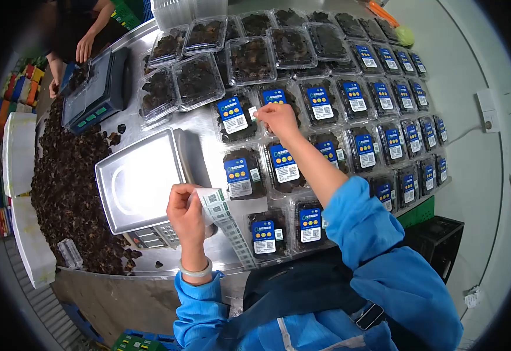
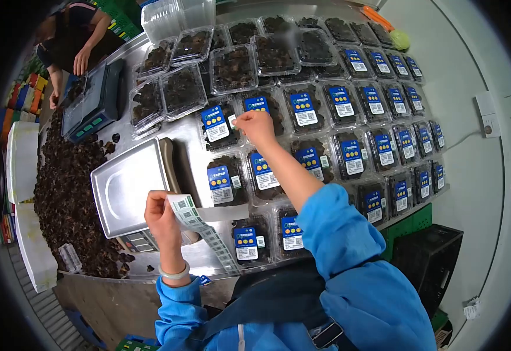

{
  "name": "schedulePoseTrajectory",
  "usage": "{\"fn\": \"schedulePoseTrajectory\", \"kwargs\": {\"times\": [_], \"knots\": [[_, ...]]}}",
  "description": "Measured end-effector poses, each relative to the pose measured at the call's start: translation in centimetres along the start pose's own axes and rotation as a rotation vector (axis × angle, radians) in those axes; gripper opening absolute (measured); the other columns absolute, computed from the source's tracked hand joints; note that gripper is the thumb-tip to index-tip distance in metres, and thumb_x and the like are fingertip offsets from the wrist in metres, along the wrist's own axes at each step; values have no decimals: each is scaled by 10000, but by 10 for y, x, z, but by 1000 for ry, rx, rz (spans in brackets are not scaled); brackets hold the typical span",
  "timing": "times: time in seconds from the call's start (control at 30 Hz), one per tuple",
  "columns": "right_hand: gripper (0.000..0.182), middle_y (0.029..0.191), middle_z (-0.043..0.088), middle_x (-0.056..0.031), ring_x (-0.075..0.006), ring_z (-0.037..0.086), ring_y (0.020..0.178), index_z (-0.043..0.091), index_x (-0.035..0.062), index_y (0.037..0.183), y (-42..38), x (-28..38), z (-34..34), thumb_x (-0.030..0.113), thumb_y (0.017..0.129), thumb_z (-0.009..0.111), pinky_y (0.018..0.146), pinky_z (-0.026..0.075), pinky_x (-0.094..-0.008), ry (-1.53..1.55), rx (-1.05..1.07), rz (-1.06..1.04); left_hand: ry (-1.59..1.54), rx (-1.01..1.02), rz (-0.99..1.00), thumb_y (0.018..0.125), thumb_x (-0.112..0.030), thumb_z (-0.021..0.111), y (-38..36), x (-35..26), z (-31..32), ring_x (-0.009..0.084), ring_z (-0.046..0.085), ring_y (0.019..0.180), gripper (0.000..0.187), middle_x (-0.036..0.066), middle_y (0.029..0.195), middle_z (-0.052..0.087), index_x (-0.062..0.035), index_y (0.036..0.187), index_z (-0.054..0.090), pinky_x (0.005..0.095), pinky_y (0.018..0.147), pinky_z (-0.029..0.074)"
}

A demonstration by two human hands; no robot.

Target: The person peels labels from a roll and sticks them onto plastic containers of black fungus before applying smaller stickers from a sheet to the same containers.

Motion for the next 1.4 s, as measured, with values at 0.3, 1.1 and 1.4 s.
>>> {"fn": "schedulePoseTrajectory", "kwargs": {"times": [0.3, 1.1, 1.4], "knots": [[106, 689, 699, -75, -129, 634, 547, 721, 27, 758, 48, -16, 22, 132, 751, 735, 561, 506, -287, -232, -119, 82, 16, 49, -54, 895, 18, 615, -3, 13, 3, 107, 578, 832, 85, 75, 939, 641, -22, 885, 541, 240, 770, 465], [132, 715, 645, 1, -67, 565, 617, 664, 51, 892, -64, 21, -48, 165, 847, 712, 551, 459, -236, -74, 328, -129, 377, 128, -245, 884, -31, 658, 8, 71, 67, 41, 510, 688, 65, -12, 759, 615, 26, 867, 633, 202, 619, 411], [145, 641, 649, -60, -105, 555, 505, 699, -2, 784, 36, -40, -99, 138, 783, 734, 468, 411, -263, 141, -173, 191, 172, 149, -251, 887, 10, 647, 3, 53, 111, 68, 590, 781, 40, 36, 883, 681, 10, 864, 614, 215, 721, 474]]}}
Point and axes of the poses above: each hand's wrist, its own y-axis towards the middle knuckle, its own z-axis out of the palm, x = y × z, the point moved 6 cm from there along y, towards the middle knuckle
